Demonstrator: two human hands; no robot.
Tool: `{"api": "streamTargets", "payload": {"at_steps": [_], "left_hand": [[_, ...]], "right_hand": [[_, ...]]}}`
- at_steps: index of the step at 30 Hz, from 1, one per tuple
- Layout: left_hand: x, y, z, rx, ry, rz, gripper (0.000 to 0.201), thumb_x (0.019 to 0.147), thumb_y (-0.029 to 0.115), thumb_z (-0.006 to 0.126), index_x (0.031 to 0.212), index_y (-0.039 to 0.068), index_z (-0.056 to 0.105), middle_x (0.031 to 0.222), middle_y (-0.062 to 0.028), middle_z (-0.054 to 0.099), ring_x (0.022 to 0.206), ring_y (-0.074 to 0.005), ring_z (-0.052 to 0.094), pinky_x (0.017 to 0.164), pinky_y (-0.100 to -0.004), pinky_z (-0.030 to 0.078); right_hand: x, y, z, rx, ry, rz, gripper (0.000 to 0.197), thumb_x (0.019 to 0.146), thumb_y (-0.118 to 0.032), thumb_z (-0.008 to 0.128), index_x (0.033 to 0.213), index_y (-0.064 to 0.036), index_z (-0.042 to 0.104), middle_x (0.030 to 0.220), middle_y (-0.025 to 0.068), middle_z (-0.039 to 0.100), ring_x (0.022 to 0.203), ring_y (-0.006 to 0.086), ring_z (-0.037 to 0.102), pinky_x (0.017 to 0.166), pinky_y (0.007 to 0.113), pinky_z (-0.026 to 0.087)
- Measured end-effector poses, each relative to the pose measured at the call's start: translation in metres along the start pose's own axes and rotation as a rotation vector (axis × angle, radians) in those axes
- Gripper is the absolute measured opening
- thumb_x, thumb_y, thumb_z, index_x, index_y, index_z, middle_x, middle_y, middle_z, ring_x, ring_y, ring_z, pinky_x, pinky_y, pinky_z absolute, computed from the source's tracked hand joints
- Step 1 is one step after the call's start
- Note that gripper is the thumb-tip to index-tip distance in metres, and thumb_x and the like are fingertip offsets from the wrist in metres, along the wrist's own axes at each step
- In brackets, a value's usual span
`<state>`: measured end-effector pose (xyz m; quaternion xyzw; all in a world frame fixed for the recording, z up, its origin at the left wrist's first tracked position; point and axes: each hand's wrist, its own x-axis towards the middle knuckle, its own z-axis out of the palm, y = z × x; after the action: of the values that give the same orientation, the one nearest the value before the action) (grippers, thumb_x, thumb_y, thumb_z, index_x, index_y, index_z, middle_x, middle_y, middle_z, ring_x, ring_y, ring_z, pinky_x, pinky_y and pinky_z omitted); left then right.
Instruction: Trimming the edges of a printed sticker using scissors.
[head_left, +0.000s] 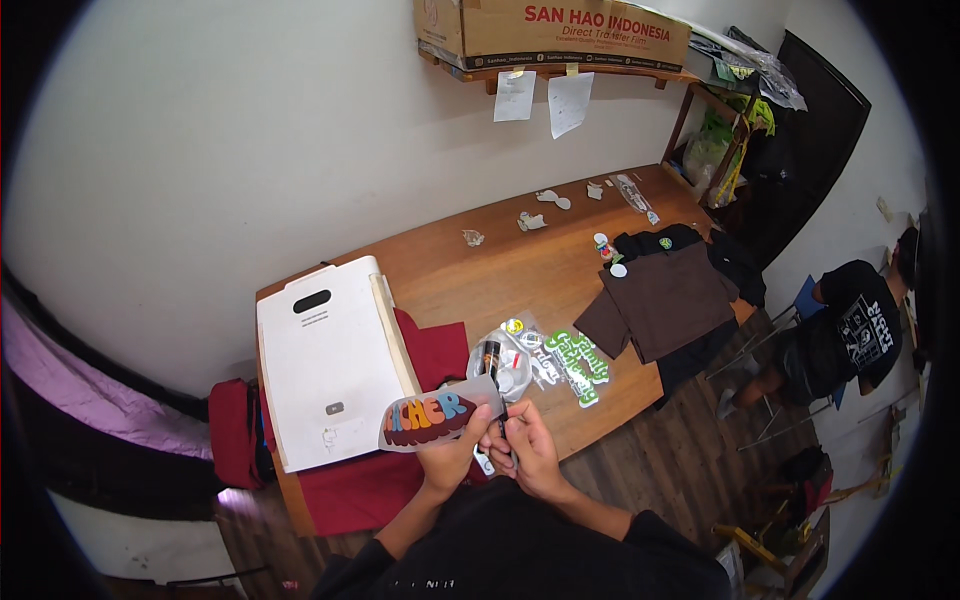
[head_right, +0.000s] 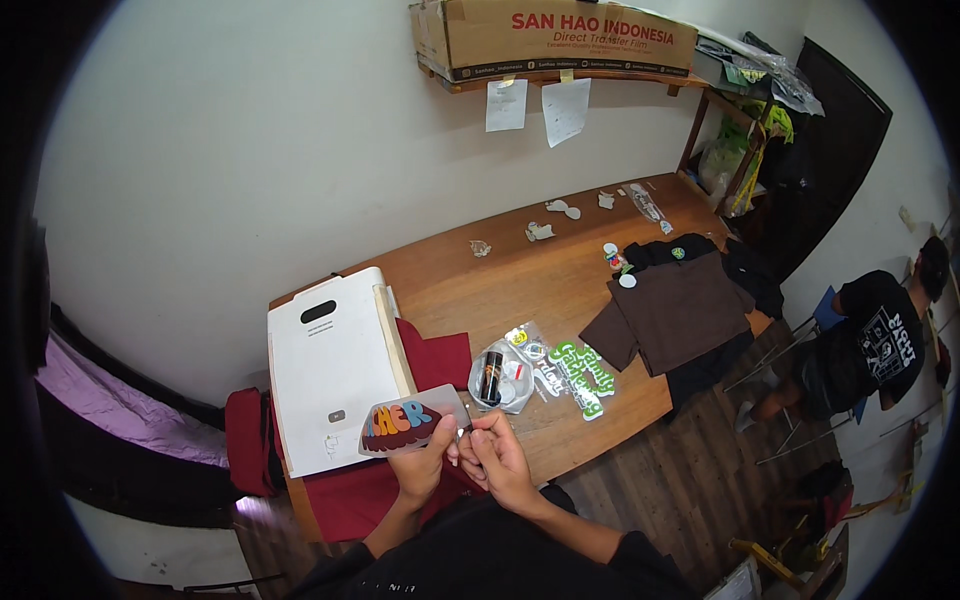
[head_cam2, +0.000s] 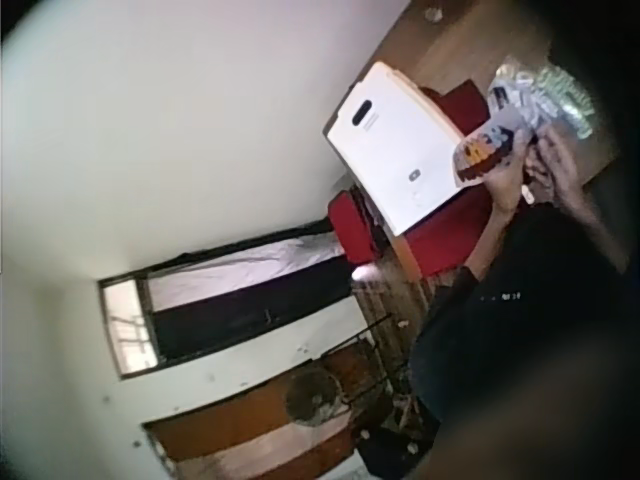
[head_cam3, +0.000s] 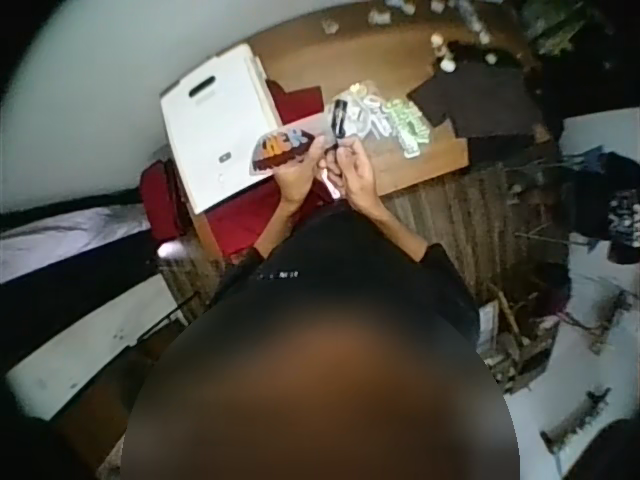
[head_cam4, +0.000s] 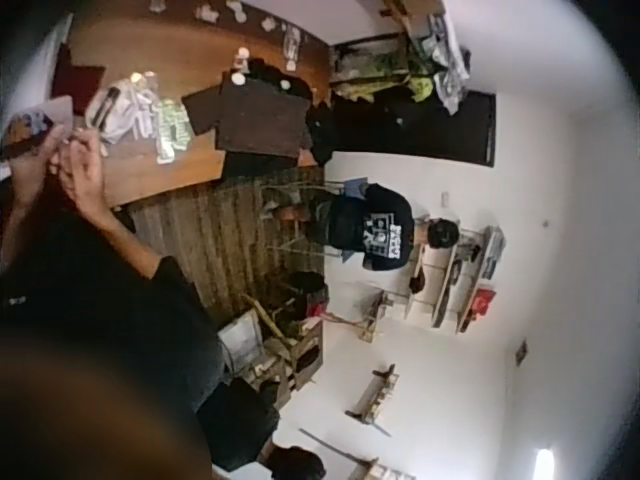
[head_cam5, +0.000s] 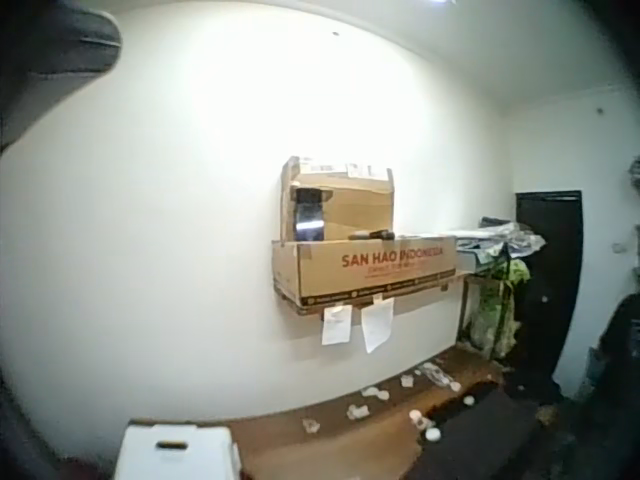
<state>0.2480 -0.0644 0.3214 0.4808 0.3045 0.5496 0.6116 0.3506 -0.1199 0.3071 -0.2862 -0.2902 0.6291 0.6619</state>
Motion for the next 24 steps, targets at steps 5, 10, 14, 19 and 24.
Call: {"api": "streamTargets", "payload": {"at_steps": [5, 10, 14, 19, 24], "left_hand": [[-0.0006, 0.0000, 0.0016, -0.011, 0.007, 0.002, 0.008, 0.081, -0.001, 0.060, 0.084, -0.001, 0.052, 0.068, -0.0062, 0.056, 0.049, -0.0101, 0.052, 0.041, -0.0201, 0.042], [-0.0001, 0.0000, 0.0012, 0.007, 0.007, 0.003, 0.008, 0.081, -0.001, 0.060, 0.084, -0.001, 0.052, 0.066, -0.0058, 0.056, 0.049, -0.0099, 0.052, 0.041, -0.0199, 0.042], [0.0006, 0.0008, 0.0003, 0.000, -0.002, -0.006, 0.008, 0.081, -0.001, 0.060, 0.085, -0.001, 0.053, 0.067, -0.0057, 0.056, 0.049, -0.0099, 0.052, 0.041, -0.0201, 0.042], [0.0016, 0.0024, -0.0001, 0.015, -0.022, -0.009, 0.010, 0.081, -0.001, 0.061, 0.089, -0.003, 0.055, 0.068, -0.0054, 0.057, 0.050, -0.0102, 0.052, 0.043, -0.0206, 0.043], [-0.0017, -0.0018, -0.0015, 0.078, -0.012, 0.012, 0.010, 0.081, -0.001, 0.061, 0.089, -0.003, 0.055, 0.069, -0.0055, 0.057, 0.051, -0.0104, 0.052, 0.045, -0.0207, 0.043]], "right_hand": [[-0.0007, 0.0000, 0.0003, 0.013, -0.003, -0.009, 0.010, 0.096, -0.020, 0.037, 0.101, -0.0113, 0.033, 0.068, 0.0020, 0.039, 0.048, 0.0042, 0.030, 0.041, 0.016, 0.026], [-0.0001, -0.0012, 0.0012, 0.003, 0.002, -0.005, 0.010, 0.096, -0.020, 0.037, 0.101, -0.0114, 0.033, 0.068, 0.0019, 0.039, 0.048, 0.0042, 0.030, 0.041, 0.016, 0.026], [0.0003, -0.0025, 0.0027, -0.004, 0.012, -0.005, 0.010, 0.096, -0.019, 0.037, 0.101, -0.0114, 0.034, 0.068, 0.0021, 0.040, 0.048, 0.0042, 0.030, 0.041, 0.016, 0.026], [0.0003, -0.0024, 0.0025, -0.012, 0.016, -0.005, 0.010, 0.096, -0.019, 0.037, 0.100, -0.0110, 0.034, 0.069, 0.0029, 0.042, 0.048, 0.0041, 0.030, 0.041, 0.016, 0.026], [-0.0005, 0.0001, -0.0005, 0.021, 0.032, -0.010, 0.010, 0.096, -0.019, 0.037, 0.100, -0.0106, 0.034, 0.069, 0.0033, 0.042, 0.047, 0.0038, 0.030, 0.041, 0.016, 0.026]]}}
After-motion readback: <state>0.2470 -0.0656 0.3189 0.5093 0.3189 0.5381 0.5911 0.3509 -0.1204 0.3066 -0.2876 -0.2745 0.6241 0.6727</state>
